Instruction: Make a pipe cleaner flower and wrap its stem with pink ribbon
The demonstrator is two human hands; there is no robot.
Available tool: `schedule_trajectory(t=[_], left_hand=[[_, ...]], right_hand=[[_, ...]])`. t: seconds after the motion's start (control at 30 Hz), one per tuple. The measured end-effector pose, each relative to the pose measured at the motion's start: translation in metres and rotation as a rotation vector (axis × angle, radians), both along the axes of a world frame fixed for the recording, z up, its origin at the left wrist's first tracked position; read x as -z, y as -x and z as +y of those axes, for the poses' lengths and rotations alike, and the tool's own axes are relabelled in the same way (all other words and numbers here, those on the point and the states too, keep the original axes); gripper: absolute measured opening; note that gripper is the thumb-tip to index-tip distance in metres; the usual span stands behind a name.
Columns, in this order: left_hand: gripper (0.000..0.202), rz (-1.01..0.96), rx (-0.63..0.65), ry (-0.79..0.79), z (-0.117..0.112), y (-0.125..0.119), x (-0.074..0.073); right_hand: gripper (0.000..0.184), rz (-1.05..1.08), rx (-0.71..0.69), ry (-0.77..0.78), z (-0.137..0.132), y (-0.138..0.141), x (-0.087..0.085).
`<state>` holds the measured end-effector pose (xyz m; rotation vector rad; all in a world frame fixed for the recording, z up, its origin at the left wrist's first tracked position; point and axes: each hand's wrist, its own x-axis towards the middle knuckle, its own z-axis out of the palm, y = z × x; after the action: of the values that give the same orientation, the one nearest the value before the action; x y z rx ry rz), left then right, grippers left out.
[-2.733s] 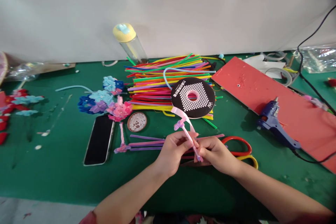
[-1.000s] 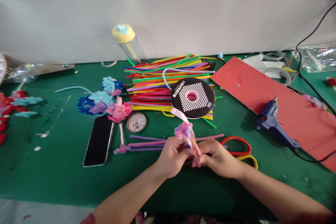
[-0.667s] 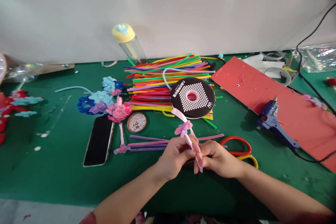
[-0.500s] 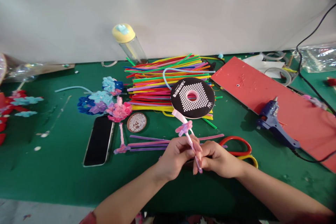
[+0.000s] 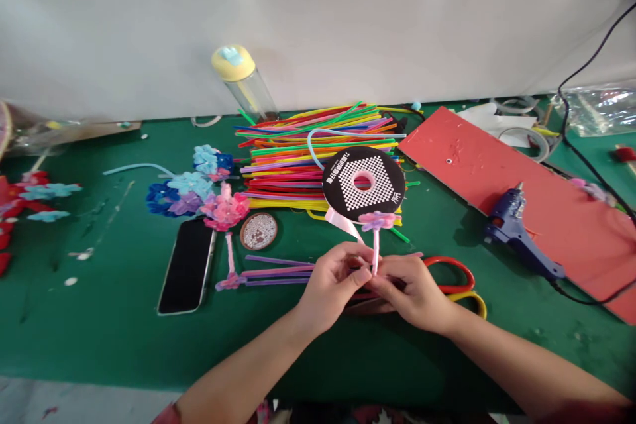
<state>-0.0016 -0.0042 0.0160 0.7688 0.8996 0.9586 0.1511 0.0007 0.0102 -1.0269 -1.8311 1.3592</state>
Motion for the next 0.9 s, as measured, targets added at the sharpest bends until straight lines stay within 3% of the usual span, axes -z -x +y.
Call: schedule_trajectory(t=[0.1,0.2,0.43,0.7,0.9], left_hand=[[0.014,0.142,0.013,-0.008,0.002,0.000,-0.001],[0.015,0.210,0.034,-0.001,0.003,-0.001,-0.003],[0.009,0.348,0.012,-0.146,0.001,-0.001,-0.003],[0.014,0.663,-0.103,-0.686,-0.003,0.000,0.005],[0.018,0.853,-0.135,-0.859,-0.007,0.001,0.010]], right_hand=[[0.035,-0.087,0.099,-0.136,0.000,-0.001,-0.001],[0.032,-0.079,0.057,-0.165,0.001,-0.002,-0.002],[0.032,-0.007,-0.028,-0.234,0.001,-0.001,0.004],[0.029,-0.231,0.054,-0.417,-0.001,0.001,0.004],[0.030,-0.434,0.028,-0.521,-0.002,0.004,0.006]])
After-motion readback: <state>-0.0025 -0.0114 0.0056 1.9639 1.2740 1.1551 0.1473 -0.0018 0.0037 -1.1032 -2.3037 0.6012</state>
